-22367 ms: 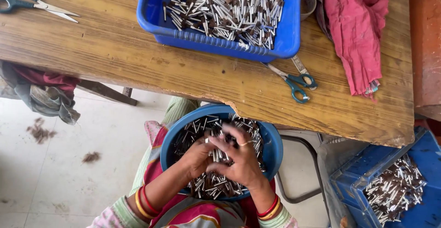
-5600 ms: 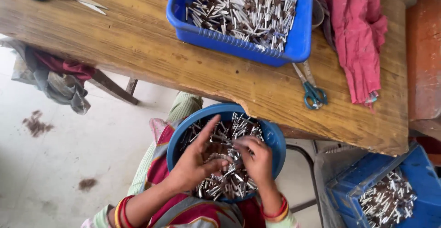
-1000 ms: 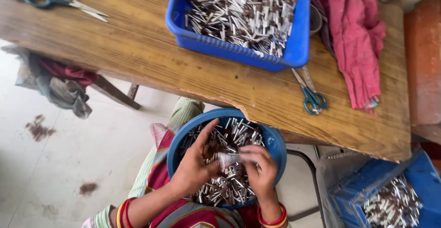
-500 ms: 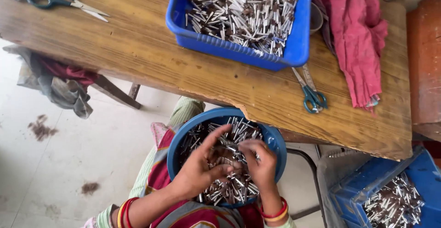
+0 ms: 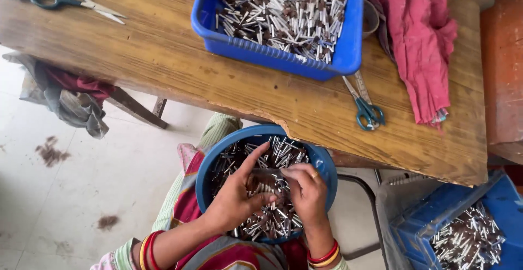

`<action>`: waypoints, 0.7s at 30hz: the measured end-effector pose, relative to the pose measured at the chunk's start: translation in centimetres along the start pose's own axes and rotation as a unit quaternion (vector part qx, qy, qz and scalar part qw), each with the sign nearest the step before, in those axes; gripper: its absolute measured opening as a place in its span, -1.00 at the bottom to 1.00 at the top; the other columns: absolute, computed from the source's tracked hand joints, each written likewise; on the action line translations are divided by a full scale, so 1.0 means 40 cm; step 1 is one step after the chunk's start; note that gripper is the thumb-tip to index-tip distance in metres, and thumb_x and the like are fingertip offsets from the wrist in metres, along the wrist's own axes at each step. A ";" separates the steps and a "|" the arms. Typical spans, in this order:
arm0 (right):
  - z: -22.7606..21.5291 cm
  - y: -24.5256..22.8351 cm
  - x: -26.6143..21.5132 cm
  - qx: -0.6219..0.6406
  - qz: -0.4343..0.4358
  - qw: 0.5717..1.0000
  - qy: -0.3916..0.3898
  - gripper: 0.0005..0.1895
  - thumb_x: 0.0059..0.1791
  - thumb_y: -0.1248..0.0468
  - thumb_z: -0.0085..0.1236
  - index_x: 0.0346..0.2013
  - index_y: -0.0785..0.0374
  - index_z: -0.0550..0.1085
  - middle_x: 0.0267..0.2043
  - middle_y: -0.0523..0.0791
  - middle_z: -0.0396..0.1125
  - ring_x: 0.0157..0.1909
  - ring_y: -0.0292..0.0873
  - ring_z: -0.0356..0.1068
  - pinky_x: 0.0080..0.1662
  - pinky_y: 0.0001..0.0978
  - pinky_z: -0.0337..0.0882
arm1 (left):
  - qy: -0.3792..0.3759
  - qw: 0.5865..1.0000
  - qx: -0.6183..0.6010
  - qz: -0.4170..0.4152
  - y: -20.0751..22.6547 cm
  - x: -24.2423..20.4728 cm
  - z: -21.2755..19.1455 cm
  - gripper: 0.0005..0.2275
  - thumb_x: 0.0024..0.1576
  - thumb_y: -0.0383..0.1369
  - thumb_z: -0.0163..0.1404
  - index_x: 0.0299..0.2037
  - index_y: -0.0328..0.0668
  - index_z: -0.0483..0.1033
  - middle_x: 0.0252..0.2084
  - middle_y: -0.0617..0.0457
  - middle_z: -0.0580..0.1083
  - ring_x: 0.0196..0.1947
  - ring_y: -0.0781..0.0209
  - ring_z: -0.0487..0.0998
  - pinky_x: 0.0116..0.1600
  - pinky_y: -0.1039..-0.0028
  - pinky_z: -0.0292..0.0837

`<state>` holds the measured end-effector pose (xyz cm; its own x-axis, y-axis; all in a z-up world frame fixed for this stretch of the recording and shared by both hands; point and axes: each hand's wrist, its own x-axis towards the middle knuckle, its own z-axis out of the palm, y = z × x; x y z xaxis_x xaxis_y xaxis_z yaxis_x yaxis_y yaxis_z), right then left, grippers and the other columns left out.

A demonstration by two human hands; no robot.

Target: The person sits on the floor and sorts small metal pins by hand, picking them from a blue bowl on their lap and placing them into a blue tray on the table. The person handles the pins individually and in small handfuls throughout the video.

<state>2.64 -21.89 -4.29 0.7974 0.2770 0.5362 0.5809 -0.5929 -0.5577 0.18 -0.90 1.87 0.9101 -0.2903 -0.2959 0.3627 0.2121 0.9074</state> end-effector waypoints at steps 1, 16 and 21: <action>0.001 0.004 -0.001 -0.002 -0.001 1.000 0.004 -0.76 -0.08 0.57 0.14 -0.23 0.22 0.57 -0.16 -0.11 0.45 -0.14 -0.14 0.49 -0.07 -0.38 0.49 | -0.003 1.000 0.003 0.002 -0.009 0.005 0.000 -0.08 -0.01 -0.66 0.17 0.52 0.18 -0.10 -0.16 0.09 0.54 -0.27 0.44 0.52 -0.36 0.62 0.53; -0.011 0.030 -0.047 0.249 0.113 0.962 0.019 -0.78 -0.09 0.58 0.10 -0.26 0.27 0.55 -0.08 -0.06 0.47 -0.21 -0.10 0.54 -0.14 -0.38 0.57 | 0.023 0.999 -0.017 0.028 -0.013 0.007 0.059 -0.01 0.00 -0.66 0.19 0.58 0.18 -0.19 -0.17 0.02 0.50 -0.30 0.37 0.50 -0.43 0.61 0.47; -0.158 -0.084 0.006 0.401 0.148 0.897 -0.113 -0.63 -0.03 0.52 0.01 0.05 0.22 0.42 -0.07 0.01 0.35 -0.08 0.05 0.43 -0.04 -0.27 0.45 | -0.094 0.993 0.076 -0.017 0.010 0.000 0.183 -0.18 0.05 -0.61 0.21 0.51 0.02 0.03 -0.08 0.04 0.58 -0.25 0.32 0.56 -0.28 0.54 0.52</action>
<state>-0.18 -24.61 1.73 0.8963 0.3966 0.1982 0.1974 0.0431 -0.9794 -1.12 -7.65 4.42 0.8391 -0.4671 -0.2788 0.3447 0.0601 0.9368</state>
